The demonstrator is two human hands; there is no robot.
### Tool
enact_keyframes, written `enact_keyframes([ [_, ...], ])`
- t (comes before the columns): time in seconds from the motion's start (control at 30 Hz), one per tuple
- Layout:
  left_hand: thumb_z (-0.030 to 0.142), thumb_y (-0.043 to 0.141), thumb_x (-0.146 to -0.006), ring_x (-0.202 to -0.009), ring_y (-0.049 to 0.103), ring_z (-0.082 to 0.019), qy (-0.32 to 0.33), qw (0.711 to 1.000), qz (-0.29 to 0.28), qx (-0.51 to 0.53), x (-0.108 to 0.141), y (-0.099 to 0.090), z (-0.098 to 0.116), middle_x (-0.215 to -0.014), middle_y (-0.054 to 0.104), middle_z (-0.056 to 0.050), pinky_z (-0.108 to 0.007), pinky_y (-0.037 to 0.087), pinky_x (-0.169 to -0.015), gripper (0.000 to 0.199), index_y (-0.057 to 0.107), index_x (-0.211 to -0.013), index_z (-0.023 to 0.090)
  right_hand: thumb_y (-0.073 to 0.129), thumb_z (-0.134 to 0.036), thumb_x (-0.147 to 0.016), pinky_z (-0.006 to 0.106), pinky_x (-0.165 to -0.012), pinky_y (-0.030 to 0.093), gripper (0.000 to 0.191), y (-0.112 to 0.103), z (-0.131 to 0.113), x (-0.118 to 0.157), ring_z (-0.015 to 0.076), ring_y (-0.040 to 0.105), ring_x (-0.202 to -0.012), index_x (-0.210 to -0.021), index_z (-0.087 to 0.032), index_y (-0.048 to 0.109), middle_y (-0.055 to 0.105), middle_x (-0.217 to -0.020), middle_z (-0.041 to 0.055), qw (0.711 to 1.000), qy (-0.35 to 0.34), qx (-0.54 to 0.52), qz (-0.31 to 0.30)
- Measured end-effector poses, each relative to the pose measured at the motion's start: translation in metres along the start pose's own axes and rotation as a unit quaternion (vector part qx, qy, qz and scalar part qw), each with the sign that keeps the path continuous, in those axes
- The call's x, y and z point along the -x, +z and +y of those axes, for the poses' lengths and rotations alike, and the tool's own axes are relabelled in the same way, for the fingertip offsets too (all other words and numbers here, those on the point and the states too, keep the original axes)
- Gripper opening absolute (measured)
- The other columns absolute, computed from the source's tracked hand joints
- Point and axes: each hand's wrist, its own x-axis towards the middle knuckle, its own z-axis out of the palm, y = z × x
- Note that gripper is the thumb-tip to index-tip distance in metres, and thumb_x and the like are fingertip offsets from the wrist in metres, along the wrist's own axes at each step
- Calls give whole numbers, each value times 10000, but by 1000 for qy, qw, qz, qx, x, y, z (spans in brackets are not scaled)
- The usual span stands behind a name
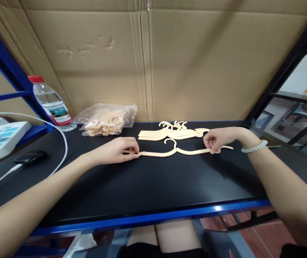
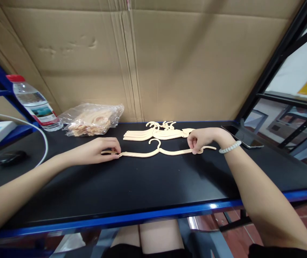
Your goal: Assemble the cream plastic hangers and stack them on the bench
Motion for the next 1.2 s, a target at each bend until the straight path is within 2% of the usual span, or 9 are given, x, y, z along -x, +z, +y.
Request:
enact_keyframes([
  [0.23,357,533,-915,-801,610,-150,8,1000,-3,13,1,-2,-3,-911,626,-49,-238,474,-720,221,653,-876,175,683,-291,-608,317,-606,474,124,-1,0,0,217,655,-667,-681,-220,611,697,-656,9,1000,-2,17,2],
  [0.37,379,555,-907,-830,615,-164,-3,1000,13,16,3,-5,-4,-926,655,-46,-254,476,-743,223,658,-932,183,714,-332,-608,327,-632,484,229,-4,5,2,247,674,-725,-788,-218,631,719,-705,28,1000,-1,18,23],
  [0.43,365,552,-907,-852,616,-173,-6,1000,29,3,3,-6,-6,-932,666,-46,-270,473,-769,215,662,-945,184,706,-390,-638,328,-651,488,272,-7,8,2,253,676,-755,-836,-210,653,727,-759,44,996,-21,33,77],
  [0.5,346,542,-906,-856,617,-178,-6,999,40,-6,3,-7,-8,-932,670,-48,-277,472,-776,207,663,-945,182,677,-435,-681,327,-680,489,277,-9,11,0,250,673,-786,-835,-203,674,732,-822,58,983,-43,53,169],
  [0.63,330,546,-892,-838,619,-181,-2,999,51,-11,2,-5,-10,-913,671,-45,-281,472,-767,187,662,-918,186,621,-381,-751,314,-702,476,204,-12,13,-13,223,659,-773,-769,-192,695,729,-807,62,930,-23,75,358],
  [0.73,324,539,-894,-836,618,-181,9,998,61,-14,0,-3,-10,-914,664,-45,-283,471,-768,177,653,-906,189,590,-345,-792,304,-663,461,208,-15,12,-28,203,643,-730,-788,-170,702,723,-786,71,908,9,78,412],
  [0.87,309,522,-904,-841,616,-184,22,996,90,-19,-2,0,-7,-915,653,-52,-290,467,-779,175,645,-909,184,611,-316,-806,291,-638,448,202,-22,1,-54,191,635,-717,-797,-146,720,717,-771,79,904,34,88,417],
  [1.07,282,522,-910,-845,617,-183,41,993,106,-2,-2,6,-3,-910,647,-62,-284,465,-777,169,649,-895,172,684,-335,-822,284,-630,474,227,-28,-29,-89,193,643,-746,-767,-116,708,704,-781,90,922,76,117,361],
  [1.2,285,529,-915,-854,614,-181,46,994,98,9,0,8,-2,-931,644,-66,-273,464,-770,165,648,-912,171,645,-340,-904,342,-743,548,254,-28,-41,-104,182,650,-851,-1017,-113,653,670,-998,81,931,127,130,317],
])
